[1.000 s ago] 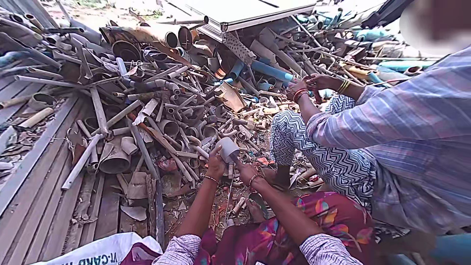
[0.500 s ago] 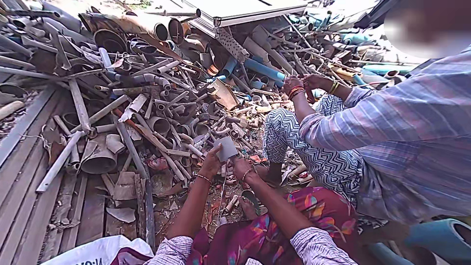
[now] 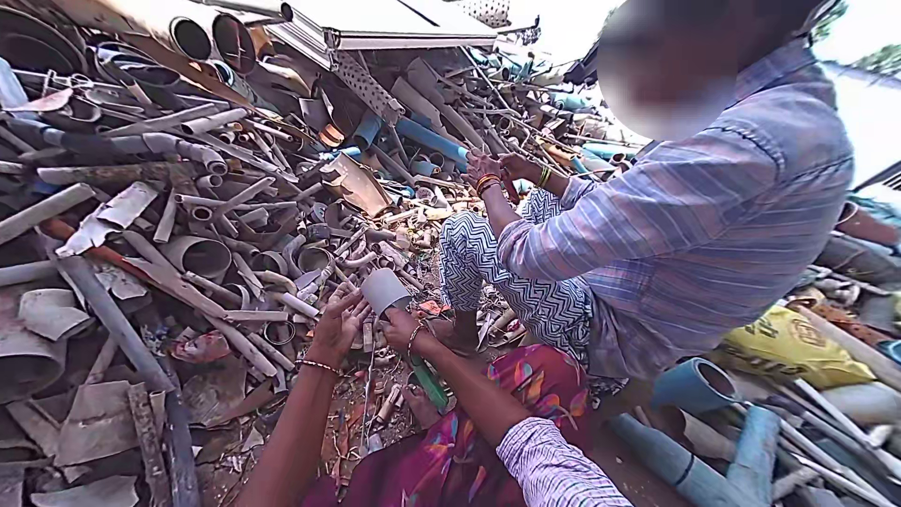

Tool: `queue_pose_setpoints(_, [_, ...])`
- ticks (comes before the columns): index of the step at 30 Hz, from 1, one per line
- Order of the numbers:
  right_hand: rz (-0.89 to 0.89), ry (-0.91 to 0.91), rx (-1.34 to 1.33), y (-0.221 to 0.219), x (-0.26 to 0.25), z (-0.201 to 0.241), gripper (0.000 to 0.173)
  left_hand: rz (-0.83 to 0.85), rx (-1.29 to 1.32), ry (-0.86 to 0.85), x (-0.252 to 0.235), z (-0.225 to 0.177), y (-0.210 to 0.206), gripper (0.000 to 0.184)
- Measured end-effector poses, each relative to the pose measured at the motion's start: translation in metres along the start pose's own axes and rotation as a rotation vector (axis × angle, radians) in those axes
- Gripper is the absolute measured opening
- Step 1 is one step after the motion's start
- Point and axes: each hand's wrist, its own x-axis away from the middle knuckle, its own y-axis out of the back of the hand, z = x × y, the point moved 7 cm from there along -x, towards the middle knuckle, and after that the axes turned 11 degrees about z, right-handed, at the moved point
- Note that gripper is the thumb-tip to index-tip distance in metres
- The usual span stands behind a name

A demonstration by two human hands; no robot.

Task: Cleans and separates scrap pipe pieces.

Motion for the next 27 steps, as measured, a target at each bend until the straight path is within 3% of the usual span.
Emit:
queue_pose_setpoints(2, [0.129, 0.247, -0.602, -0.009, 0.001, -0.001, 0.006, 0.031, -0.015, -0.017, -0.002, 0.001, 0.006, 0.039])
queue_pose_setpoints(3, [0.253, 0.332, -0.808, -0.017, 0.003, 0.003, 0.008, 0.041, -0.007, -0.032, 0.0, 0.001, 0.006, 0.025])
queue_pose_setpoints(5, [0.351, 0.411, -0.884, -0.029, 0.003, 0.008, 0.008, 0.088, 0.052, -0.073, 0.002, 0.004, 0.004, 0.02])
queue_pose_setpoints(7, [0.187, 0.366, -0.472, -0.022, -0.003, 0.003, 0.006, 0.101, 0.084, -0.077, 0.002, 0.009, -0.001, 0.022])
queue_pose_setpoints(9, [0.084, 0.101, 0.201, -0.01, 0.0, 0.009, 0.032, 0.08, 0.052, -0.038, -0.002, 0.014, 0.0, 0.023])
queue_pose_setpoints(10, [0.095, -0.025, 0.374, -0.009, -0.001, 0.008, 0.037, 0.06, 0.012, -0.023, -0.003, 0.014, -0.001, 0.024])
queue_pose_setpoints(12, [0.062, -0.072, 0.419, -0.011, -0.005, 0.004, 0.042, 0.055, -0.049, -0.021, -0.002, 0.009, -0.003, 0.03])
queue_pose_setpoints(14, [0.048, 0.043, 0.199, -0.011, -0.003, 0.005, 0.033, 0.127, -0.048, -0.049, 0.001, 0.004, -0.006, 0.039])
queue_pose_setpoints(16, [0.092, 0.302, -0.278, -0.015, -0.003, 0.004, 0.013, 0.141, 0.02, -0.087, 0.007, -0.003, -0.01, 0.021])
queue_pose_setpoints(18, [0.307, 0.45, -0.777, -0.028, -0.001, 0.007, 0.019, 0.182, 0.035, -0.116, 0.012, -0.006, -0.01, 0.024])
queue_pose_setpoints(20, [0.401, 0.483, -0.92, -0.034, 0.0, 0.009, 0.02, 0.235, -0.007, -0.131, 0.009, -0.005, -0.004, 0.029])
queue_pose_setpoints(22, [0.287, 0.451, -0.683, -0.03, 0.0, 0.009, 0.009, 0.182, -0.018, -0.12, 0.006, -0.003, -0.002, 0.025])
queue_pose_setpoints(24, [0.086, 0.22, -0.025, -0.019, -0.001, 0.009, 0.034, 0.09, -0.026, -0.097, 0.003, -0.002, -0.001, 0.021])
queue_pose_setpoints(25, [0.071, 0.048, 0.252, -0.019, -0.002, 0.01, 0.044, 0.064, -0.041, -0.085, 0.0, 0.0, 0.001, 0.023])
queue_pose_setpoints(27, [0.081, -0.088, 0.426, -0.024, -0.007, 0.008, 0.051, 0.058, -0.028, -0.077, -0.002, 0.0, 0.002, 0.034])
